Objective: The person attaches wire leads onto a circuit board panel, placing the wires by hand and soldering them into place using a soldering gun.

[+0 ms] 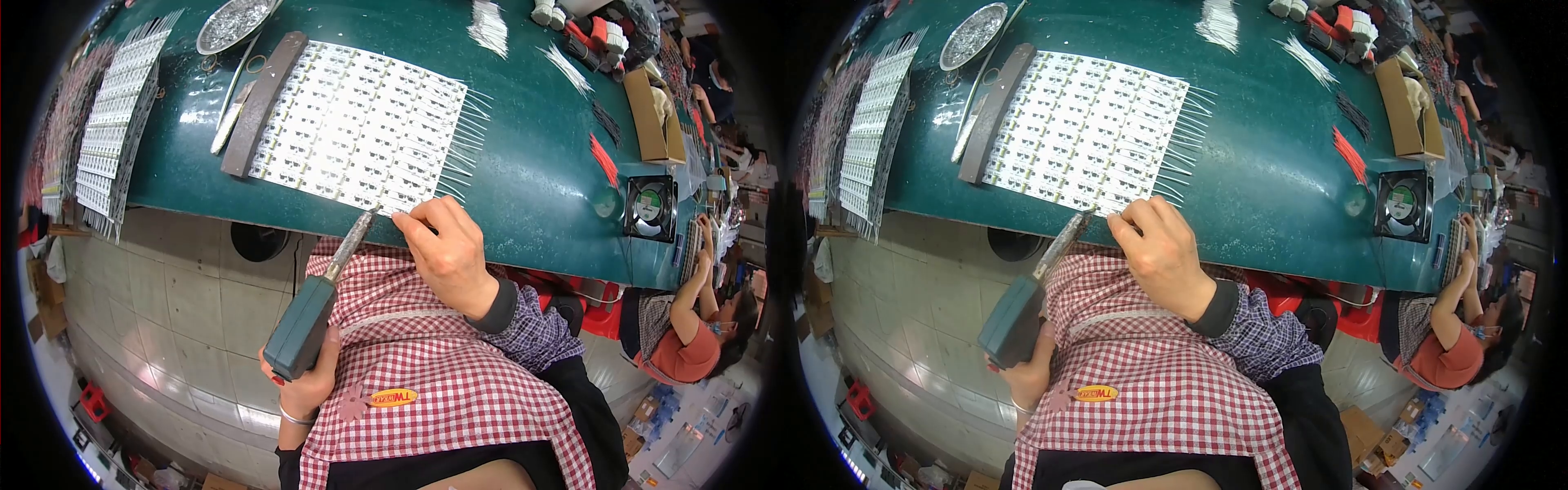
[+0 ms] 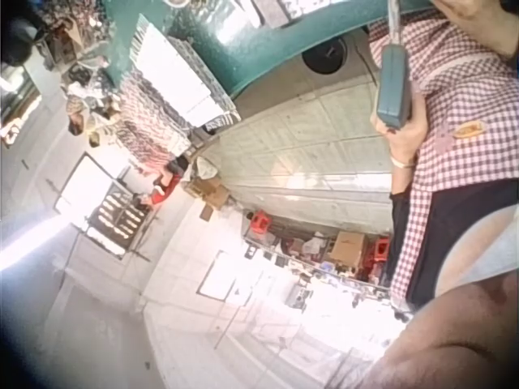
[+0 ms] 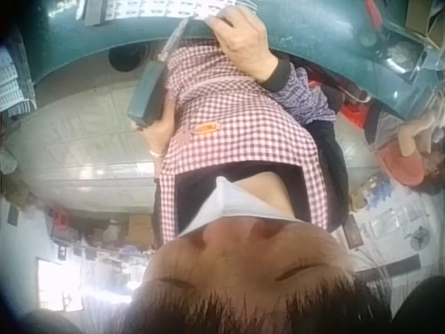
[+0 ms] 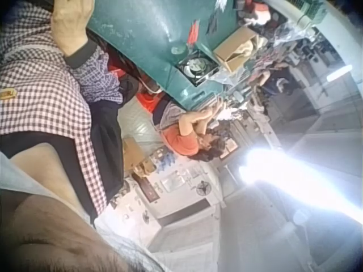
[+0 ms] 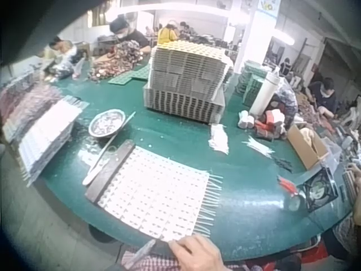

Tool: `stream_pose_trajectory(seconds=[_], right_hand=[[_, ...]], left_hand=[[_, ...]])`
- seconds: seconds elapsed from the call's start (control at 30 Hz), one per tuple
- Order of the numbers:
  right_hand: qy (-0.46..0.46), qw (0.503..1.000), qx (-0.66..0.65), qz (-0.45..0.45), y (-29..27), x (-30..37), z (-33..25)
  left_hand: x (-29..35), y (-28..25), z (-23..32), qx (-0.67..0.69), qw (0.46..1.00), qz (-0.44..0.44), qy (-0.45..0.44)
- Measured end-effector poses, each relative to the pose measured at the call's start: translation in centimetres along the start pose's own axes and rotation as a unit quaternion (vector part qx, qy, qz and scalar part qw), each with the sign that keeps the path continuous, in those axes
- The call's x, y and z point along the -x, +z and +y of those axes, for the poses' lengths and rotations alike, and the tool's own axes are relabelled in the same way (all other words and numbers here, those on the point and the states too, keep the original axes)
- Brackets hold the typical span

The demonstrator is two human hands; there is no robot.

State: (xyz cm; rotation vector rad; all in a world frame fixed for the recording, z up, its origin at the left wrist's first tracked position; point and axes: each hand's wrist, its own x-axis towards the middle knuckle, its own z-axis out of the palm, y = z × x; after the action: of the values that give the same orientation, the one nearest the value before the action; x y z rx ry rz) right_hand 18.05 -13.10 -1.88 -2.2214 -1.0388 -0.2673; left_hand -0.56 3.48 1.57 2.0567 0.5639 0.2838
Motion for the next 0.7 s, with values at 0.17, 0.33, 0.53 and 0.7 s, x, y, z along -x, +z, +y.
stream_pose_trajectory(seconds=[0.17, 0.33, 0.53, 0.7], right_hand=[[0.007, 1.0, -0.003, 0.002, -1.7, -0.3, -0.5], [-0.017, 0.999, -0.03, 0.002, -3.6, -1.8, -1.6], [-0.059, 0.996, -0.066, 0.013, 1.1, -3.1, -0.5], [-0.054, 0.996, -0.076, 0.016, 2.6, -3.3, -0.5]], left_hand=[[1.0, 0.1, -2.1, 0.063, 0.996, 0.053, -0.025], [0.8, -0.1, -2.7, 0.087, 0.992, 0.087, -0.023], [0.7, -0.2, -2.7, 0.116, 0.987, 0.099, -0.043], [1.1, -0.6, -2.9, 0.112, 0.989, 0.074, -0.066]])
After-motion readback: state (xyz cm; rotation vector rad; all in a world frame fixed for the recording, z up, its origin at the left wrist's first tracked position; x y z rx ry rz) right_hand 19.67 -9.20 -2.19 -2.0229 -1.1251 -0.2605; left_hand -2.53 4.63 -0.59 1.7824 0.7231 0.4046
